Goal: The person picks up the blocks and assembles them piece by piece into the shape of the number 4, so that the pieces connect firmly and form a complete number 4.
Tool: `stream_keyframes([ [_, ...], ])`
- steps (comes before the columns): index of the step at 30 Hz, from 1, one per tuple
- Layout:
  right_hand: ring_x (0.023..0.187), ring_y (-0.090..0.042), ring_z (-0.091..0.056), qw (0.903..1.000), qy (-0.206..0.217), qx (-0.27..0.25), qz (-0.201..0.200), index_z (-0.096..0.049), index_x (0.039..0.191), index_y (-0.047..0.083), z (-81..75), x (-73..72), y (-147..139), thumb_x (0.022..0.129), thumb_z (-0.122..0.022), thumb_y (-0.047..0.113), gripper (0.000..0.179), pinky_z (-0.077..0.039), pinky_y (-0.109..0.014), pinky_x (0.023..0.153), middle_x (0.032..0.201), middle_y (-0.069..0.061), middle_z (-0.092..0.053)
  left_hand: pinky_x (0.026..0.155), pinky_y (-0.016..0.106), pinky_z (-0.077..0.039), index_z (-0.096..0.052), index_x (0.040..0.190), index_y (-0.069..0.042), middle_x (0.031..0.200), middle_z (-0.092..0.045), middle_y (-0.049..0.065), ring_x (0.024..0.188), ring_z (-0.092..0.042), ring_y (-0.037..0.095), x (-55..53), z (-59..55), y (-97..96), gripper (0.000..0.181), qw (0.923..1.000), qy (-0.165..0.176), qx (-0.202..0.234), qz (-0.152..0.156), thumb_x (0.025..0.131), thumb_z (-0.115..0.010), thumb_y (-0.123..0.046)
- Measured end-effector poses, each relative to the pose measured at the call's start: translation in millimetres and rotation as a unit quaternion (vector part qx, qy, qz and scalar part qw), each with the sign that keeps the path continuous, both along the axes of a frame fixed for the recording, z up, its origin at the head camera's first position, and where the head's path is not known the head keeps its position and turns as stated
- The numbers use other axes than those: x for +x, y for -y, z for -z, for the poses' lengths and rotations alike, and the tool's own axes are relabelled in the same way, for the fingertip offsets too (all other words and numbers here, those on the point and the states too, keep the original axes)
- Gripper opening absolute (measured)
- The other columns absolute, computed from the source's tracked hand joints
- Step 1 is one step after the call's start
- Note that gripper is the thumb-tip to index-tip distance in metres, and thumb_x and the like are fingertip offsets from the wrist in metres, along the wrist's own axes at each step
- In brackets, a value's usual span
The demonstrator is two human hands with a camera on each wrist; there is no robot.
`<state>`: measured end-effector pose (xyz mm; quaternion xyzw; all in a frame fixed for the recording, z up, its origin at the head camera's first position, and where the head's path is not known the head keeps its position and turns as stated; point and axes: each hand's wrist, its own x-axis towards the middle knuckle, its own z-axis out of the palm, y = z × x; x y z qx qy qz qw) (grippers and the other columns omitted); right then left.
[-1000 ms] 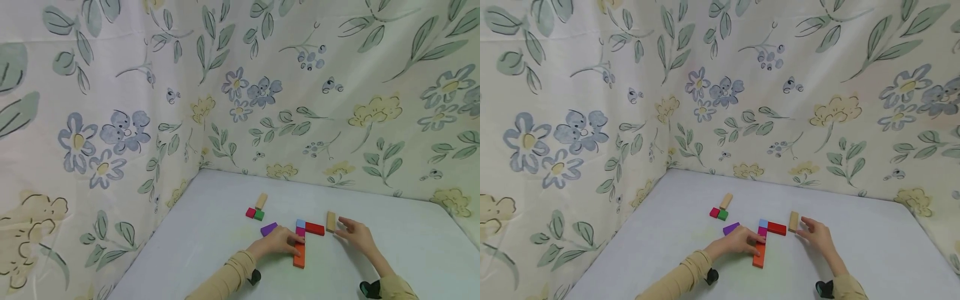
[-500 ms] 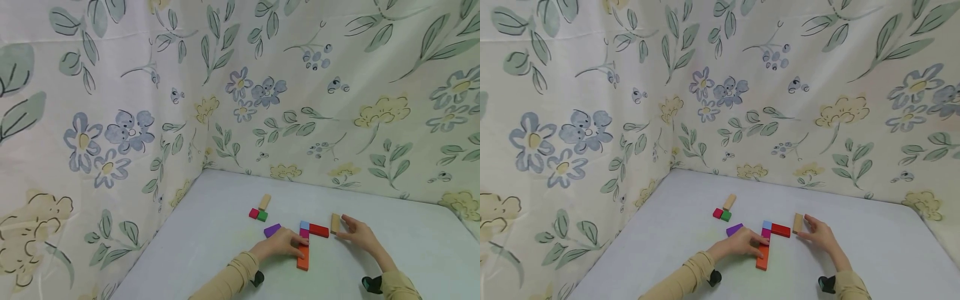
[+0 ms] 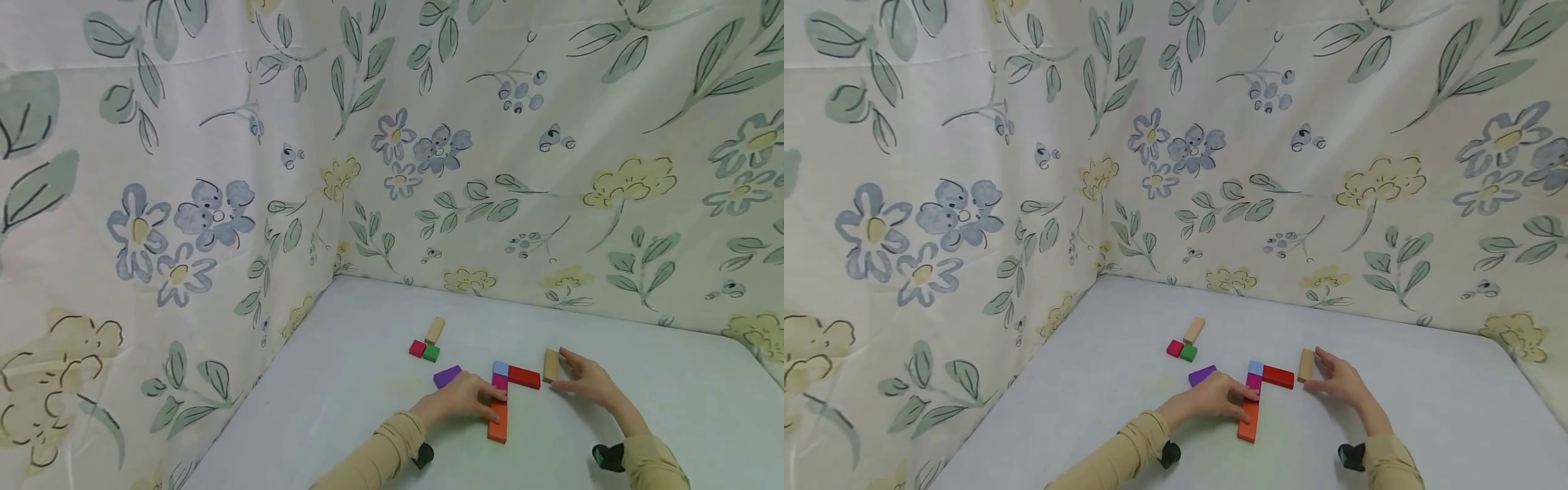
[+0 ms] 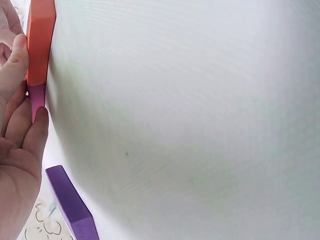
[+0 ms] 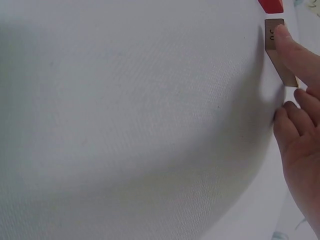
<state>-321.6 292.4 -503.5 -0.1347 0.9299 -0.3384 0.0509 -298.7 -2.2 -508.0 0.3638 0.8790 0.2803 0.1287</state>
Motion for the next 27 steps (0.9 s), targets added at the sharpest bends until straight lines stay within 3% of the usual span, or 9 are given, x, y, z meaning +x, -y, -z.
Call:
stream_keyframes([
  [14, 0.129, -0.052, -0.036, 0.9999, -0.008, -0.009, 0.006, -0.033, 0.139, -0.013, 3.0, 2.4, -1.4, 0.077, -0.078, 0.024, 0.085, -0.038, -0.051, 0.099, 0.141, -0.036, -0.037, 0.082, 0.007, -0.042, -0.067, 0.12, -0.023, 0.123, -0.064, -0.014, 0.111, -0.056, -0.005, 2.4, -3.7, -0.1, 0.041, 0.9999, -0.013, -0.007, 0.003, 0.08, -0.075, -0.029],
  [27, 0.124, -0.052, -0.042, 0.9992, -0.03, -0.003, 0.028, -0.034, 0.138, -0.014, 1.5, 7.8, -5.0, 0.078, -0.077, 0.029, 0.086, -0.044, -0.05, 0.095, 0.138, -0.038, -0.038, 0.08, 0.007, -0.042, -0.067, 0.12, -0.024, 0.123, -0.064, -0.014, 0.112, -0.056, -0.004, 0.0, 1.4, -0.2, 0.041, 0.9999, -0.01, -0.002, 0.002, 0.08, -0.075, -0.028],
])
